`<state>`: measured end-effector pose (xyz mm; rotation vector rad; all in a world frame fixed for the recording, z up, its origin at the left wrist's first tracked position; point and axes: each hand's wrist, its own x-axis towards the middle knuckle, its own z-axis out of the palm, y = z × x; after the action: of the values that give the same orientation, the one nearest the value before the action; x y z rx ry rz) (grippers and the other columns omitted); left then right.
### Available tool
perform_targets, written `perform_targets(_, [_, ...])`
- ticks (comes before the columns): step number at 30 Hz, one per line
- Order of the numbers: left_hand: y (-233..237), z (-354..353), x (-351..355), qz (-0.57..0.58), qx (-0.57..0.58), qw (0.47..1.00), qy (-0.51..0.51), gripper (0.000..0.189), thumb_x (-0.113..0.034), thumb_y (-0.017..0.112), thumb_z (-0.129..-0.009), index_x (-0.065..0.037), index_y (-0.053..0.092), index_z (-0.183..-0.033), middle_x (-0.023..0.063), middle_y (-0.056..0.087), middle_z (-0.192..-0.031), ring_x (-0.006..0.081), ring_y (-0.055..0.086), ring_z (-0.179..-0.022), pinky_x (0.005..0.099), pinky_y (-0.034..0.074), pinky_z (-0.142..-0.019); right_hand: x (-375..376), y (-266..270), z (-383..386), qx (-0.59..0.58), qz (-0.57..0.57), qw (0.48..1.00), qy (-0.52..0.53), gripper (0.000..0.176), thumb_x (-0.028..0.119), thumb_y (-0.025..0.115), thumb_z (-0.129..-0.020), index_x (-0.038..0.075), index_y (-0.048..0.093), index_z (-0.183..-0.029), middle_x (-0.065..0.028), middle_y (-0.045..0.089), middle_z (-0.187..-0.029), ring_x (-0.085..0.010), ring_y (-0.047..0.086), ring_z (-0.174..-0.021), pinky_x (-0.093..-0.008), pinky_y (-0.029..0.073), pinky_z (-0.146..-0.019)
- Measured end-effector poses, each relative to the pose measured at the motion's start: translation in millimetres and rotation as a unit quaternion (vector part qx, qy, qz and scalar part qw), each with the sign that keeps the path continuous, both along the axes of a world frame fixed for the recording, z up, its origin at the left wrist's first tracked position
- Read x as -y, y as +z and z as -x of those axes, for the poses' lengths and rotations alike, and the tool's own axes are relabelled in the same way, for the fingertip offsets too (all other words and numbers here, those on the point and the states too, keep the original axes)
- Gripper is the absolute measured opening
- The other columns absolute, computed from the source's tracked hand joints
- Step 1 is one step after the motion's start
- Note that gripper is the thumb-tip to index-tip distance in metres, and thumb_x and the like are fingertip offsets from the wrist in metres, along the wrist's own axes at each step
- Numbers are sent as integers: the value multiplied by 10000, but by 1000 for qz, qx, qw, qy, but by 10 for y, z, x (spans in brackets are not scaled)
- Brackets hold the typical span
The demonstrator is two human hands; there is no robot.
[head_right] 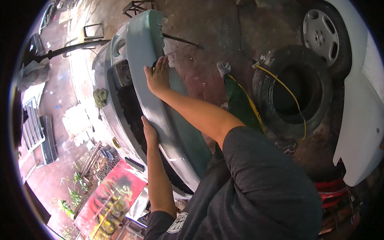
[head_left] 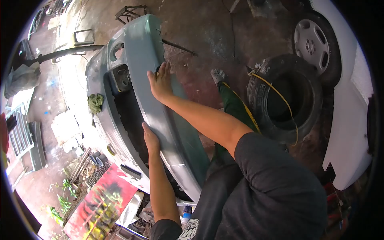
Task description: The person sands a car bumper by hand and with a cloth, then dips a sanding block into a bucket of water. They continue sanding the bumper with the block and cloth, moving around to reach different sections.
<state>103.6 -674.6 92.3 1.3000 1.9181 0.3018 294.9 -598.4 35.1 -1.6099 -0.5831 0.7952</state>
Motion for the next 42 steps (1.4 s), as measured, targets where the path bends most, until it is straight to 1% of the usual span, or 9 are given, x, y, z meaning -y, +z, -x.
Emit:
perform_targets(7, [189,-147,24,35,14,999,16,908,-676,314,-1094,130,537,-1447,270,636,-1394,370,602,-1289,391,433,-1116,2355,262,936,55,-39,966,249,972,449,539,-1061,-164,22,-1611,-433,50,-1668,-586,55,-1570,-629,54,-1282])
perform_targets(15, [76,-74,6,30,1,999,24,898,-667,323,-1097,138,565,-1412,287,640,-1378,377,605,-1280,392,429,-1114,261,69,125,56,-11,997,58,893,386,543,-1070,-130,73,-1627,-434,92,-1663,-568,59,-1578,-626,124,-1282])
perform_targets(21, [-16,43,13,27,33,999,24,900,-667,331,-1095,142,561,-1414,296,632,-1392,379,600,-1300,393,429,-1118,2619,420,1018,93,-70,957,267,900,326,535,-1075,-102,-22,-1639,-425,5,-1676,-591,44,-1570,-626,83,-1283])
perform_targets(24, [32,-3,-3,24,37,999,26,902,-668,332,-1094,143,557,-1418,297,628,-1400,375,595,-1313,394,426,-1124,2170,154,1000,80,-69,973,208,942,399,576,-1047,-144,61,-1618,-455,67,-1652,-593,90,-1563,-625,118,-1281])
perform_targets(28, [102,-107,33,-12,10,1000,-5,904,-669,331,-1093,144,554,-1420,299,625,-1403,370,592,-1322,398,425,-1128,240,91,102,96,-17,995,36,922,455,532,-1060,-162,115,-1603,-474,144,-1627,-586,140,-1553,-574,142,-1293])
perform_targets(31, [4,-15,-5,10,-12,1000,15,905,-666,330,-1095,150,561,-1408,296,633,-1393,367,602,-1309,396,432,-1119,452,93,201,166,-24,984,66,916,437,558,-1049,-176,143,-1589,-471,125,-1633,-573,146,-1558,-585,140,-1291])
perform_targets(36, [82,-25,17,29,42,999,9,889,-657,323,-1100,143,576,-1392,285,649,-1373,370,616,-1288,397,438,-1110,2199,305,688,221,-99,916,319,870,380,623,-997,-125,234,-1590,-398,122,-1674,-572,160,-1557,-629,180,-1271])
perform_targets(38, [77,-49,10,28,68,997,12,880,-652,323,-1102,138,580,-1391,279,654,-1365,368,621,-1274,397,440,-1105,2071,320,471,261,-94,874,400,839,359,635,-988,-121,277,-1576,-380,154,-1675,-573,164,-1554,-634,194,-1266])
perform_targets(42, [-5,30,7,8,16,1000,-7,842,-637,322,-1112,103,588,-1412,218,671,-1339,312,635,-1223,383,460,-1081,483,54,-137,330,-79,920,196,800,412,588,-1009,-108,338,-1563,-328,240,-1674,-492,202,-1570,-612,221,-1265])
